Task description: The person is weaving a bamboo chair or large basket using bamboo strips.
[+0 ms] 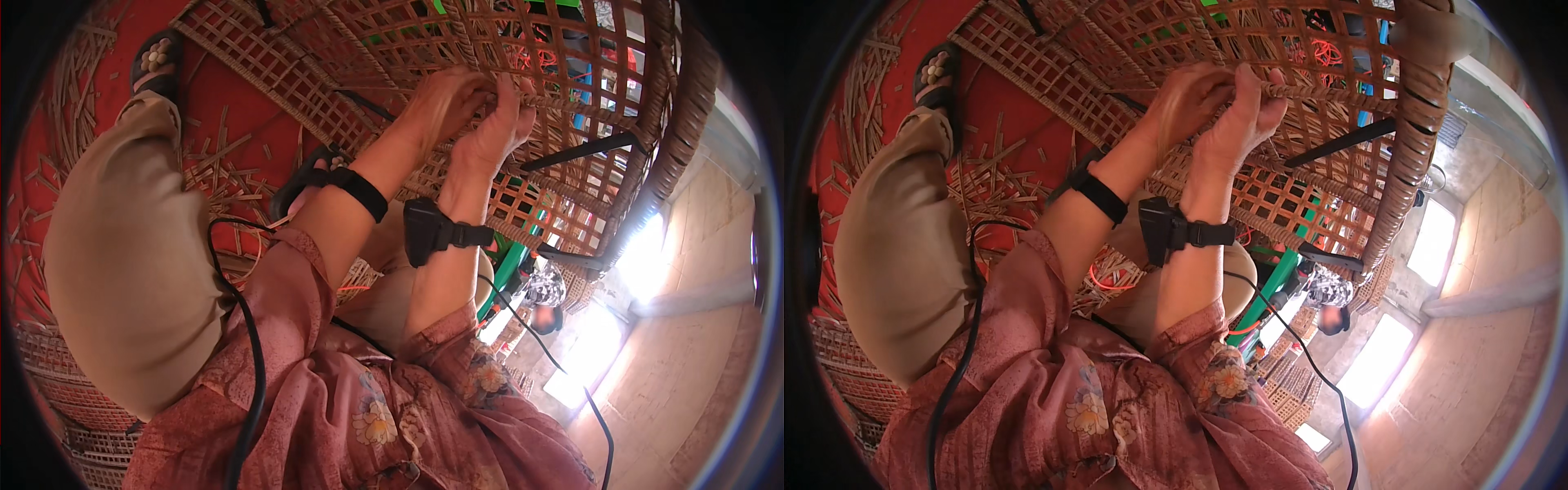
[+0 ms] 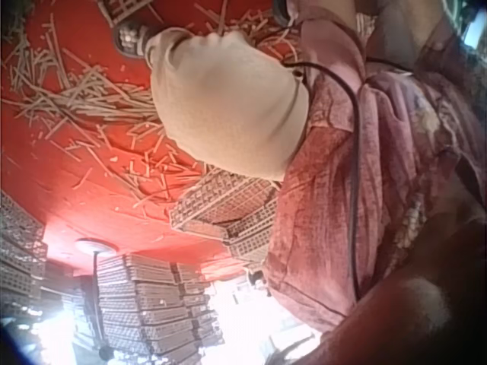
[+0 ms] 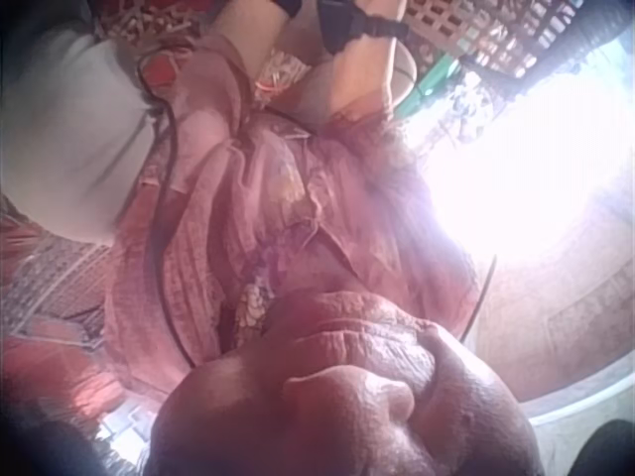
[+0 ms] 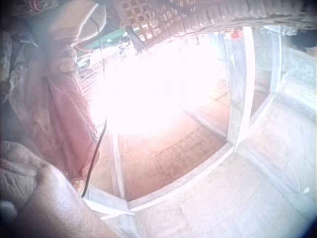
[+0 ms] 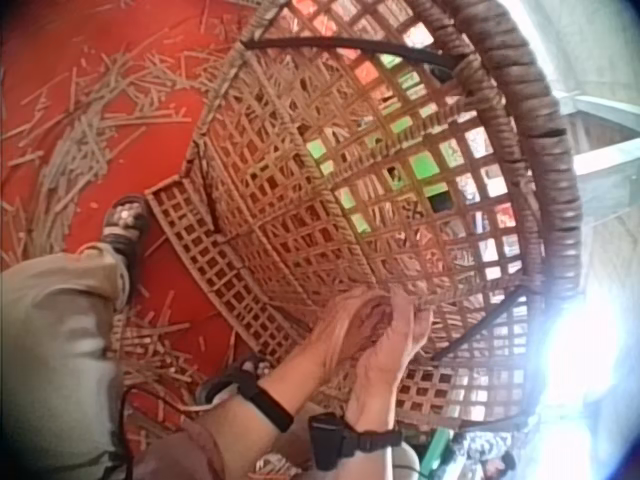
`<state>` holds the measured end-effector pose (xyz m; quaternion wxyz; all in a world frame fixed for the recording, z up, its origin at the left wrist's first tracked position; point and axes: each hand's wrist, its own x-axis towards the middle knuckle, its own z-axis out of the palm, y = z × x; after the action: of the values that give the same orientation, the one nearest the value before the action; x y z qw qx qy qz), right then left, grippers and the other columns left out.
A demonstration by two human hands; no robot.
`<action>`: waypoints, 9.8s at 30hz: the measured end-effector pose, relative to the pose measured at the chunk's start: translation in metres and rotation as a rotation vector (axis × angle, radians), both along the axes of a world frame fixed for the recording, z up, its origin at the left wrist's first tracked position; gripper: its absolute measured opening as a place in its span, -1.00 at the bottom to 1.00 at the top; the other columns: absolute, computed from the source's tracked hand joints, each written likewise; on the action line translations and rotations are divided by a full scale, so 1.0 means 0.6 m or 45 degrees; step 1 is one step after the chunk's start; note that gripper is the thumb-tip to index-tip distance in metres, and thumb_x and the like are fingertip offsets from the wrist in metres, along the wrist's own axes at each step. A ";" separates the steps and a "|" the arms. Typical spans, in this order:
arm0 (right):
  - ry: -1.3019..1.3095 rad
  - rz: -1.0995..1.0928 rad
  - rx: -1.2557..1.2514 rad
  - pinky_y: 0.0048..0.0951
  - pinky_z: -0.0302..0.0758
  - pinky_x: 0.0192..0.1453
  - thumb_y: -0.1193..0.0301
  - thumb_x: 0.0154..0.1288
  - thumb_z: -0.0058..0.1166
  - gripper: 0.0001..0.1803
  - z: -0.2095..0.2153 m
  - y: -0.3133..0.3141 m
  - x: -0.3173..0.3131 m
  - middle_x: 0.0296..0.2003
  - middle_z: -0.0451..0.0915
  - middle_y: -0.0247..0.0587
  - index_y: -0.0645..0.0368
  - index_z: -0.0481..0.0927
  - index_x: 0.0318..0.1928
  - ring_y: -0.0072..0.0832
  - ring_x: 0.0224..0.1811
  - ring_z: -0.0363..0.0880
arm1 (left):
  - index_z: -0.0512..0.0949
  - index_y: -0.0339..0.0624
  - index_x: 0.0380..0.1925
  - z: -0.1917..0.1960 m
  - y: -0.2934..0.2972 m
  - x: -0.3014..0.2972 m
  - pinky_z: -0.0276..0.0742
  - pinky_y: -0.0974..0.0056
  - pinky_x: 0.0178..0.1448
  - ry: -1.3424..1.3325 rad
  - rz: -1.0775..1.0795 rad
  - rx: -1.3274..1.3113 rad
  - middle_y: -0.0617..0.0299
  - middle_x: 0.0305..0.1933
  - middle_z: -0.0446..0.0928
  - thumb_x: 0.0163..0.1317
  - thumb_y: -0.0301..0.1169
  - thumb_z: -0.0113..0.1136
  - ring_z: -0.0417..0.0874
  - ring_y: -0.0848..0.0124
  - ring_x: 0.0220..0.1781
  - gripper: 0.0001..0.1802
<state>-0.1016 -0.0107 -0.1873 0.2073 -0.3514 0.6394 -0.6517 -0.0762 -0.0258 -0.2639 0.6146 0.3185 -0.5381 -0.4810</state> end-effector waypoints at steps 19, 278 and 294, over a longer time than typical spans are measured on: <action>1.176 -0.275 0.721 -0.43 0.42 -0.40 0.33 0.30 -0.03 -0.69 0.011 0.060 0.005 -0.64 0.50 -0.25 0.39 0.51 -0.19 -0.55 -0.55 0.48 | 0.61 -0.18 -0.27 0.006 -0.003 0.010 0.48 0.18 -0.20 0.092 -0.195 0.066 0.08 -0.35 0.55 0.16 -0.42 0.16 0.59 0.14 -0.27 -0.84; 0.628 0.454 0.896 -0.52 0.45 -0.14 0.50 0.09 0.10 -0.70 0.041 0.006 -0.064 -0.30 0.62 -0.22 0.31 0.59 -0.12 -0.55 -0.25 0.54 | 0.60 -0.24 -0.30 -0.036 -0.052 0.098 0.37 0.27 0.00 -0.046 -0.675 0.486 0.23 -0.25 0.42 0.14 -0.24 0.22 0.45 0.39 -0.06 -0.72; 0.920 0.518 0.870 -0.41 0.44 -0.09 0.44 0.21 0.08 -0.64 -0.001 -0.043 -0.116 -0.18 0.59 -0.12 0.27 0.53 0.03 -0.43 -0.16 0.55 | 0.47 -0.27 -0.55 0.127 0.037 0.244 0.29 0.30 -0.37 -0.362 -0.702 0.214 0.22 -0.63 0.39 0.24 -0.15 0.12 0.37 0.38 -0.50 -0.62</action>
<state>-0.1710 -0.0368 -0.1882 0.1986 -0.5827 0.7646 -0.1906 0.0699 -0.0038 -0.1876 0.3514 0.2744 -0.6429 -0.6229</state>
